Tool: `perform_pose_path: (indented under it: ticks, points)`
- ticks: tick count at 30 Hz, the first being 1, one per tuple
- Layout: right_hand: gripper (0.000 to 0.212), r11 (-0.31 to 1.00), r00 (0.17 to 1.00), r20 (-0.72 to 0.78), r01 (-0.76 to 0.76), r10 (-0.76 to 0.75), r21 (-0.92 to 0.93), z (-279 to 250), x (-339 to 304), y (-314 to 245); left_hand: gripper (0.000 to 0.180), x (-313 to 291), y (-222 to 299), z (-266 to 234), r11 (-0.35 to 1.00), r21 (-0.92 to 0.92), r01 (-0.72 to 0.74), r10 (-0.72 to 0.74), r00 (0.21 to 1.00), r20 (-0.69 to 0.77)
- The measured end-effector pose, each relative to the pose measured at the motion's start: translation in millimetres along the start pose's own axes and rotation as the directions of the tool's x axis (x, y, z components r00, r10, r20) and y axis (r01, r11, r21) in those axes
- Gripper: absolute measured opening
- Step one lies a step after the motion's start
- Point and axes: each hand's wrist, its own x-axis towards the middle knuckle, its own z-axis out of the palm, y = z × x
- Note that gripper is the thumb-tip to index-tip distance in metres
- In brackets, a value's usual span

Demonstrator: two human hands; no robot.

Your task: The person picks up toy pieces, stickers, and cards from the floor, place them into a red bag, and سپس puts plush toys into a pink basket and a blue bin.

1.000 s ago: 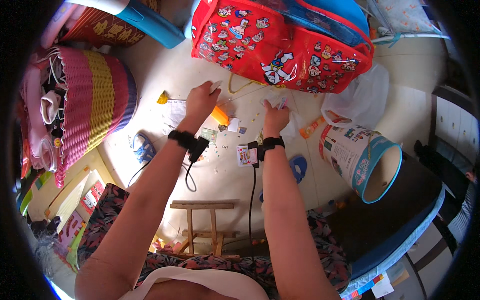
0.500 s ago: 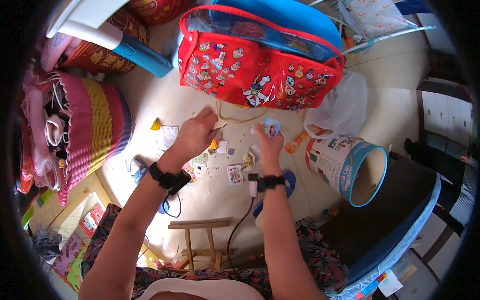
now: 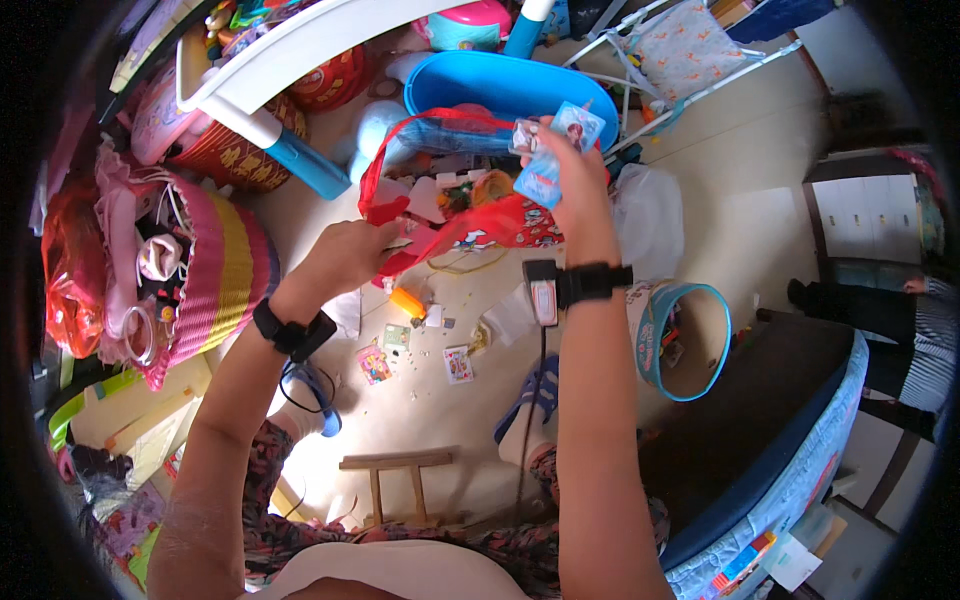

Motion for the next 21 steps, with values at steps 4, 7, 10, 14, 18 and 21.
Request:
perform_pose_path:
  ticks: [4,7,10,14,18,21]
  points:
    - [0.02,0.945,0.956,0.016,-0.291,0.292,0.151,-10.9,37.7,45.0,0.022,18.3,1.4,-11.0,0.986,-0.166,-0.025,0.01,0.996,-0.087]
    - [0.018,0.868,0.871,-0.095,-0.46,0.482,0.19,-9.4,29.3,67.1,0.026,57.9,18.0,-29.9,0.637,-0.757,0.145,-0.082,0.989,0.12]
    - [0.024,0.807,0.795,-0.146,-0.57,0.589,0.154,-38.7,30.4,87.2,0.033,112.4,8.6,-11.2,0.798,-0.59,0.118,-0.111,0.993,0.048]
    - [0.039,0.85,0.8,-0.308,-0.524,0.515,0.06,-21.0,-0.3,69.3,0.046,116.5,-1.8,19.1,0.897,-0.363,0.253,-0.319,0.938,-0.137]
    - [0.034,0.849,0.858,-0.068,-0.487,0.508,0.206,-57.7,-0.2,55.7,0.046,91.6,0.7,-6.6,0.914,-0.404,0.041,-0.184,0.929,-0.322]
    - [0.028,0.918,0.939,0.031,-0.341,0.342,0.203,-35.7,-39.2,34.6,0.021,36.4,-5.6,-9.7,0.481,-0.855,-0.193,-0.284,0.888,-0.361]
